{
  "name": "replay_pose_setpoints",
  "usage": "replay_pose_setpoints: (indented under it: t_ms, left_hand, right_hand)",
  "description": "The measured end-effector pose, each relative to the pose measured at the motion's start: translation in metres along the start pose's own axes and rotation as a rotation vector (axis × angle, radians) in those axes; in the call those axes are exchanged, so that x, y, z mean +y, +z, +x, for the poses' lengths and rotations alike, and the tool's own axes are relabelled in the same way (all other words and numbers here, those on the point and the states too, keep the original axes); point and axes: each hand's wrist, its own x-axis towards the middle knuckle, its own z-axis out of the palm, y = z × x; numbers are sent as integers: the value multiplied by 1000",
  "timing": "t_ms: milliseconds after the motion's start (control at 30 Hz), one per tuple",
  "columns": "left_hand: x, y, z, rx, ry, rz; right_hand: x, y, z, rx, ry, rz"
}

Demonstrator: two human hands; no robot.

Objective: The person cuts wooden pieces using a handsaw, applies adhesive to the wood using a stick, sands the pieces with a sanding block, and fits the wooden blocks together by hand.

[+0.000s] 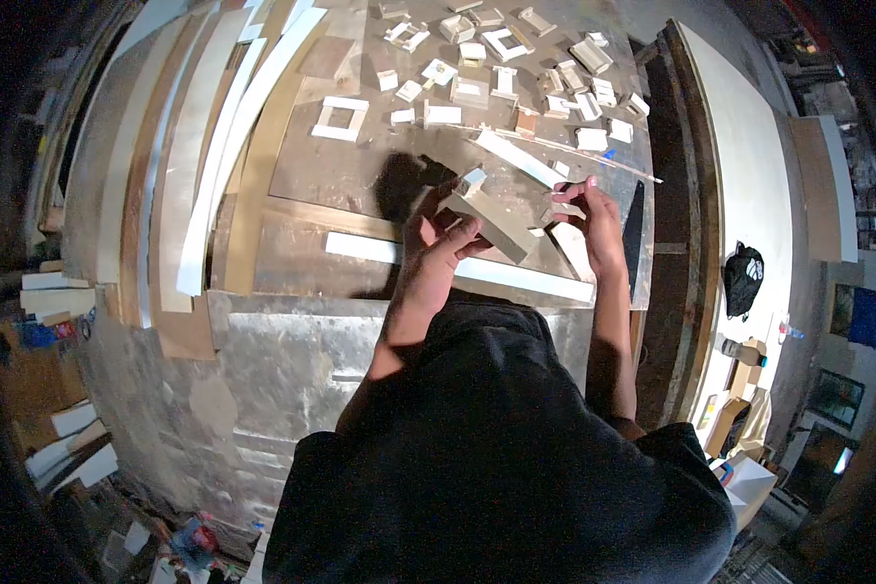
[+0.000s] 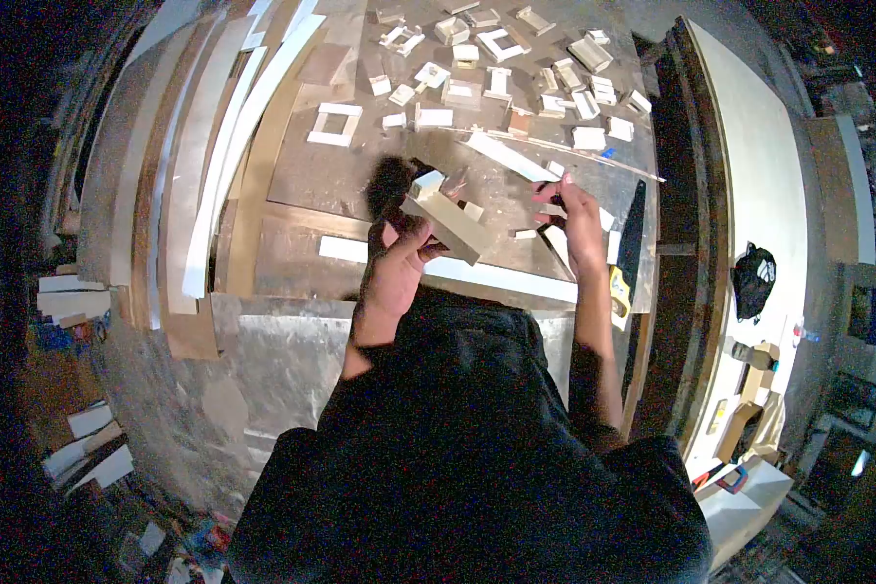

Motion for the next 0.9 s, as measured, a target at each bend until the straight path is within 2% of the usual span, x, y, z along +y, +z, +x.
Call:
replay_pose_setpoints:
  t_ms: [167,233,300,333,367,433,533,633,700,767,800,833,900]
  left_hand:
    - [12,-9,0,69,74,3]
    - [14,-19,3,108,96,2]
    - [20,-26,2,119,102,-9]
    - [30,-22,0,130,120,17]
    - [23,-37,1,152,125,-7]
    - [36,-36,0,168,156,53]
    - [41,-45,0,200,144,58]
    - [42,-54,5,220,139,55]
    - [41,-51,10,227,133,53]
    - [39,-48,16,233,116,40]
    - [37,-47,19,231,111,42]
    - [34,-47,22,221,92,47]
    - [31,-45,30,212,76,53]
  right_hand:
    - [81,-29,46,107,108,-67]
    - [131,-41,68,125,71,-385]
    - [215,-67,99,77,-230,-651]
    - [198,-51,84,37,-294,-720]
    - [198,-39,79,4,-130,-742]
    - [205,-25,71,-29,-184,-968]
    - [206,-16,70,14,-206,-1073]
    - [192,-18,58,69,-112,-1018]
    - [207,-33,63,98,-138,-1040]
    - [218,-48,61,32,-144,-1034]
    - [216,-50,60,44,-251,-1048]
    - [214,-52,57,47,-248,-1047]
    - [208,-58,56,141,-165,-832]
